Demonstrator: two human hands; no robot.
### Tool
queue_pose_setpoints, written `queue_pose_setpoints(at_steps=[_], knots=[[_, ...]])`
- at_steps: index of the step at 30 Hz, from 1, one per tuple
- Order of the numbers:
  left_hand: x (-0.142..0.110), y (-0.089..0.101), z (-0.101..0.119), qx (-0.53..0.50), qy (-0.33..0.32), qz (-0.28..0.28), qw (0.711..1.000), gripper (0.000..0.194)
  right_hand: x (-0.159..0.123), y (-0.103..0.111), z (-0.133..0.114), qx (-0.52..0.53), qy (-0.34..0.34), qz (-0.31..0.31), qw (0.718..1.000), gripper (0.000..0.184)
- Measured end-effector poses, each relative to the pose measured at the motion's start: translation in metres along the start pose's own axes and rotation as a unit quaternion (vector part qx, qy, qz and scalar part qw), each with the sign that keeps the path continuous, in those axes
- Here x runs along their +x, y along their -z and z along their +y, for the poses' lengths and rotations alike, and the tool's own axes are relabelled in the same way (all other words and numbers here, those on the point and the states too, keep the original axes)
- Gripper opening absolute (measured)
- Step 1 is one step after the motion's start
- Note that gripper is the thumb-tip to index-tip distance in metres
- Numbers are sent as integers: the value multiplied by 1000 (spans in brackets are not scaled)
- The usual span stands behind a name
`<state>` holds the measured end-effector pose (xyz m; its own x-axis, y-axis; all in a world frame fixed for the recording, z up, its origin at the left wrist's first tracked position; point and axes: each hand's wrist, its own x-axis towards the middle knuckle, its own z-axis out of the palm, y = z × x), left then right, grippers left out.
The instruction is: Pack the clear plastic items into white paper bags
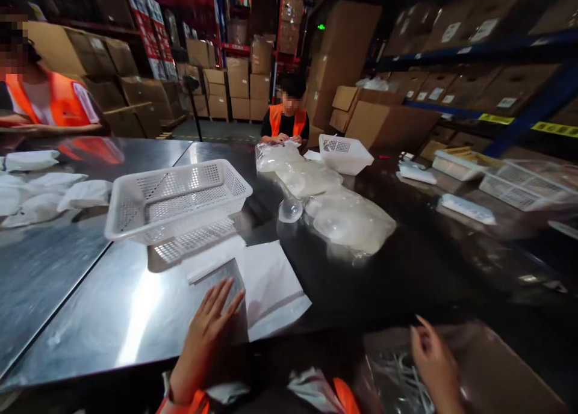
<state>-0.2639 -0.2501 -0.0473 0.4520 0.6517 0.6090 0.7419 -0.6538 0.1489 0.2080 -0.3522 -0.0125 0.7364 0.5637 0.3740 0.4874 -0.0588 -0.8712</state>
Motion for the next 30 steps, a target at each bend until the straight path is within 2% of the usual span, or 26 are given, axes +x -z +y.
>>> queue_pose_setpoints(at_steps=[1,2,3,4,5,6,7,9,10,14,17,21,23,25,27,30], knots=[[15,1,-2,13,-43,-14,999,54,7,-20,-6,-24,112,-53,992,15],[29,2,-2,17,-87,-28,996,53,13,-44,-15,-43,245,-118,961,9],[42,3,-1,11,-125,-39,991,51,17,-71,-26,-52,381,-183,905,6],[53,4,0,2,-157,-49,986,48,20,-99,-40,-50,495,-239,834,12],[61,4,1,-7,-178,-56,982,44,20,-126,-54,-39,577,-280,766,20],[66,5,2,-15,-194,-59,979,39,18,-150,-68,-16,634,-305,710,21],[68,6,2,-20,-199,-66,978,36,15,-170,-80,4,668,-325,670,23],[67,8,2,-30,-200,-72,977,33,5,-193,-95,40,703,-352,617,24],[64,9,1,-37,-195,-76,977,33,-1,-197,-97,53,707,-360,607,24],[48,11,1,-93,-180,-50,978,31,-21,-185,-89,94,705,-354,607,20],[41,11,4,-121,-170,-36,977,26,-30,-174,-86,68,707,-358,607,23],[40,13,9,-128,-161,-38,978,27,-42,-173,-90,52,718,-345,602,20],[36,14,8,-134,-156,-43,978,28,-48,-174,-86,65,706,-352,611,22],[29,12,4,-154,-141,-56,976,29,-55,-174,-79,100,660,-368,647,26],[20,10,2,-186,-91,-48,977,26,-63,-173,-73,145,581,-385,702,29],[13,5,7,-251,79,2,965,28,-77,-171,-71,161,415,-396,804,31]])
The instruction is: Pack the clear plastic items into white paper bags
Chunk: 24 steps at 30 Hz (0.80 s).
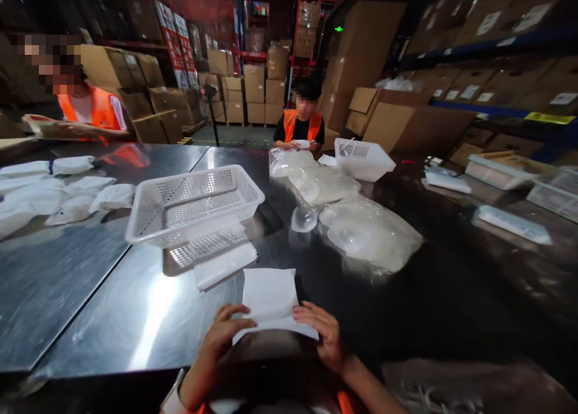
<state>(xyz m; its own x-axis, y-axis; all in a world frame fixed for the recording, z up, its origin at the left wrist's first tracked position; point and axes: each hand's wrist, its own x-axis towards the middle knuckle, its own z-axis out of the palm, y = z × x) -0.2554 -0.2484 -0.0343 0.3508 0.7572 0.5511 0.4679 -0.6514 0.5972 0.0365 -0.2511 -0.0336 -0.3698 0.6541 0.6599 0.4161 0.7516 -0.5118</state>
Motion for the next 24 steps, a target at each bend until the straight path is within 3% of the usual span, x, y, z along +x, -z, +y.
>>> queue_pose_setpoints(at_steps=[2,5,8,11,18,21,24], knots=[[2,-6,8,-58,107,52,991,39,1,-8,-8,-2,-123,61,991,34],[12,-15,24,-105,207,112,966,54,8,-21,-16,-8,-274,143,951,45],[20,-23,32,-59,258,173,949,59,16,-31,-21,-7,-347,187,919,58],[19,-29,28,7,257,201,945,59,20,-36,-23,-51,-339,215,914,61],[11,-36,12,27,274,166,947,39,17,-39,-23,-112,-303,192,927,60],[12,-35,15,85,299,97,946,38,15,-42,-21,-156,-268,199,930,57],[15,-26,22,197,351,-9,915,48,17,-42,-21,-207,-216,198,933,54]])
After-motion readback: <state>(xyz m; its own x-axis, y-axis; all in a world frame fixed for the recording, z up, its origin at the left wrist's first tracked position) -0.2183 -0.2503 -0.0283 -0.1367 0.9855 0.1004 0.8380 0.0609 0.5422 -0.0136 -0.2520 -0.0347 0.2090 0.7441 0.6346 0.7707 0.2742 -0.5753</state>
